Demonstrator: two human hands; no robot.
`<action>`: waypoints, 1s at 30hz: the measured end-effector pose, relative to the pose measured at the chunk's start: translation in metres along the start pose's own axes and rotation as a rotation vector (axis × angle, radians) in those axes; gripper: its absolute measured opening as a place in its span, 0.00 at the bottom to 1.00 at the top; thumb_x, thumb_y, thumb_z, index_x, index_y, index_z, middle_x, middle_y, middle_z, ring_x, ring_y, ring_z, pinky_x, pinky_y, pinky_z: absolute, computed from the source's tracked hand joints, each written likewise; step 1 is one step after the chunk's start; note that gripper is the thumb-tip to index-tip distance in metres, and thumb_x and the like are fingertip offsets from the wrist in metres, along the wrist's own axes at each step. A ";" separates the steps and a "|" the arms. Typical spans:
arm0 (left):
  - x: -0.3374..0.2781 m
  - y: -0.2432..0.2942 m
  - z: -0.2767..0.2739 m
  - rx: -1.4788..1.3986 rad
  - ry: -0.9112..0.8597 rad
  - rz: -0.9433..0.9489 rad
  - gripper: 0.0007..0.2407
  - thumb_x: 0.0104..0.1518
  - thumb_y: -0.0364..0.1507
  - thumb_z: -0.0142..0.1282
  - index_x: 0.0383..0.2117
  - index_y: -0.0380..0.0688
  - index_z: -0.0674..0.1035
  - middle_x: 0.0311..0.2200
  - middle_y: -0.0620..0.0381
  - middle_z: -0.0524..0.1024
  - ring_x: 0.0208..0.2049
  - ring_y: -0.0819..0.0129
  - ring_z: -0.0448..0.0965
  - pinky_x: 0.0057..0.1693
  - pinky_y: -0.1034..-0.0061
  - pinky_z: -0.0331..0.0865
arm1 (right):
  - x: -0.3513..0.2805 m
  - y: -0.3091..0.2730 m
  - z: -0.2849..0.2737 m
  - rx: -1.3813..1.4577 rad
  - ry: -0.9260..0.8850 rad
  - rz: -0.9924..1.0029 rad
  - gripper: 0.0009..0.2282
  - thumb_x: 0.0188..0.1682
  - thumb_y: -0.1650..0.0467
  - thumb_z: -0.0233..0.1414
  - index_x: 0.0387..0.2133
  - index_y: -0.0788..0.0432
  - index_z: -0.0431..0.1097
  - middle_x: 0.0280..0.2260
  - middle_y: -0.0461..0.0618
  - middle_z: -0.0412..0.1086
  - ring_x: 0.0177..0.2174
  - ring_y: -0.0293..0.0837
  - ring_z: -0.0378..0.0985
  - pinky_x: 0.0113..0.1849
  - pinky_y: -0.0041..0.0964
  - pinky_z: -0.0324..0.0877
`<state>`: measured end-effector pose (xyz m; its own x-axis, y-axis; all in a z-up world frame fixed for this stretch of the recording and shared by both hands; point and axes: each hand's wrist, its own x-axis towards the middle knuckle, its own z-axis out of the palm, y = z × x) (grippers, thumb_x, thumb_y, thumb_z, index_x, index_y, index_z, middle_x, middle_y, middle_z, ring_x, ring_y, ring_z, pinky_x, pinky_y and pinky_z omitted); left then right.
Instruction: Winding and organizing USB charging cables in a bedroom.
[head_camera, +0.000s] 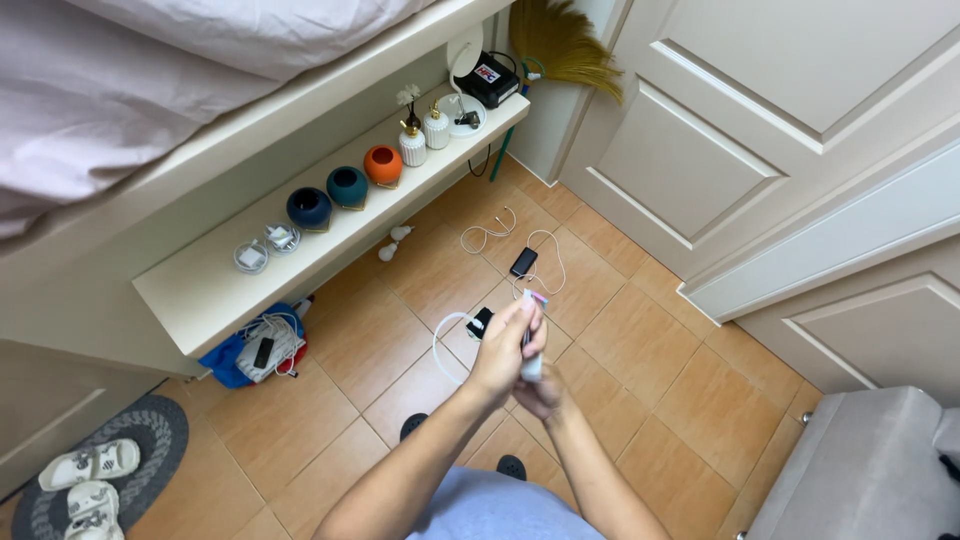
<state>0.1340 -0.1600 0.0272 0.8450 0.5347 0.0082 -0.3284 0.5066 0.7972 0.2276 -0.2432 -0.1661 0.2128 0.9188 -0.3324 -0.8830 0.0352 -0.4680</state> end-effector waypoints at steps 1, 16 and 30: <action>0.006 0.003 -0.009 0.001 -0.007 -0.005 0.14 0.72 0.36 0.37 0.27 0.45 0.65 0.18 0.65 0.60 0.20 0.80 0.54 0.30 0.84 0.49 | 0.002 0.013 0.005 0.004 0.003 -0.007 0.06 0.40 0.74 0.54 0.31 0.57 0.69 0.27 0.45 0.72 0.28 0.38 0.73 0.34 0.32 0.70; 0.011 0.065 -0.133 1.260 -0.181 0.154 0.15 0.69 0.37 0.41 0.29 0.39 0.71 0.16 0.43 0.69 0.22 0.44 0.70 0.32 0.53 0.60 | -0.002 -0.043 0.142 -0.960 0.028 -0.382 0.06 0.50 0.74 0.58 0.37 0.66 0.76 0.30 0.42 0.74 0.31 0.29 0.72 0.33 0.25 0.68; -0.004 0.133 -0.116 0.183 -0.509 -0.221 0.15 0.71 0.37 0.45 0.31 0.39 0.75 0.23 0.62 0.70 0.22 0.78 0.66 0.33 0.80 0.61 | -0.007 -0.055 0.184 -0.852 -0.180 -0.540 0.16 0.57 0.63 0.54 0.24 0.63 0.69 0.23 0.41 0.63 0.28 0.32 0.61 0.31 0.29 0.58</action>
<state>0.0374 -0.0163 0.0631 0.9964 0.0149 0.0829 -0.0815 0.4197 0.9040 0.1982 -0.1790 0.0124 0.3661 0.9109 0.1903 -0.0822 0.2354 -0.9684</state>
